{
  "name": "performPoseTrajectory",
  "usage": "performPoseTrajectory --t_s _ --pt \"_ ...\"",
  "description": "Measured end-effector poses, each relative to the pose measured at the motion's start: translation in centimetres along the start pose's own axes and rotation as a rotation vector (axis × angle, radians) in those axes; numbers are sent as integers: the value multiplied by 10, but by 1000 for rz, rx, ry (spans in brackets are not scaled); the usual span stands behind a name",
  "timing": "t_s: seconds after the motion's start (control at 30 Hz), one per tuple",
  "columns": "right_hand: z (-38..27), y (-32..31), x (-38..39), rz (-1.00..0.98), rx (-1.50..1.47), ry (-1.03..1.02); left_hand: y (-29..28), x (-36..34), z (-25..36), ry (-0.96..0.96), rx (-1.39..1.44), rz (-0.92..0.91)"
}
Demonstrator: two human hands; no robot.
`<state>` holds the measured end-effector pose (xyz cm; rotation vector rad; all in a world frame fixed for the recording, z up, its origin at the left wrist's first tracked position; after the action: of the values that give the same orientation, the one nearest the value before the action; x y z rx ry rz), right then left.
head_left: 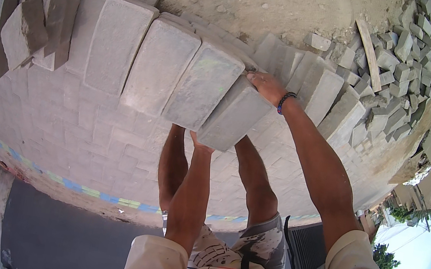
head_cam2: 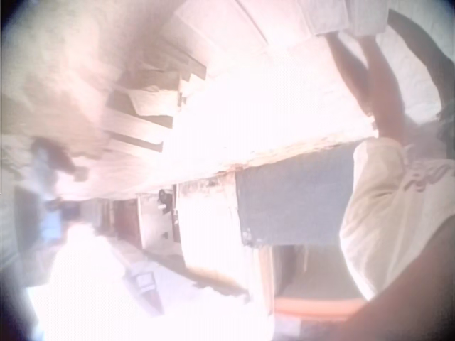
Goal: The person carries stacks of rectangular paving tiles and places them onto a prepared ground surface. Another worker is visible laying tiles nearby. The person then sweeps the area with a broom.
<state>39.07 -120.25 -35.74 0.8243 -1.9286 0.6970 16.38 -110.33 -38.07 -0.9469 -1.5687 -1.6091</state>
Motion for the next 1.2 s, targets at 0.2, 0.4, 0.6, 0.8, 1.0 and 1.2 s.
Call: performPoseTrajectory --t_s 0.2,0.4,0.6,0.8,1.0,1.2 --pt "10 -5 -18 42 8 59 0 1 6 69 -43 64" --pt "-7 -5 -16 50 178 -106 -14 -1 1 51 -21 146" --pt "-16 2 6 133 131 -155 -22 -3 1 8 -58 132" --pt "-12 9 23 191 43 -174 -22 8 0 -55 -28 103" --pt "-1 24 76 61 130 -132 -14 79 -11 -164 40 148" --pt "-36 20 112 -3 182 -228 21 133 10 -106 39 166"
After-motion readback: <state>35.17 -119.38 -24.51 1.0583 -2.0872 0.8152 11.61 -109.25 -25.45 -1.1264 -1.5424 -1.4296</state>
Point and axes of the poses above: each hand's wrist, its own x-axis away from the middle knuckle, its own y-axis out of the palm, z = x × y, the point moved 8 cm from there along -x, towards the middle knuckle, and after that the axes turned 11 degrees about -x, right-handed, at the moved point
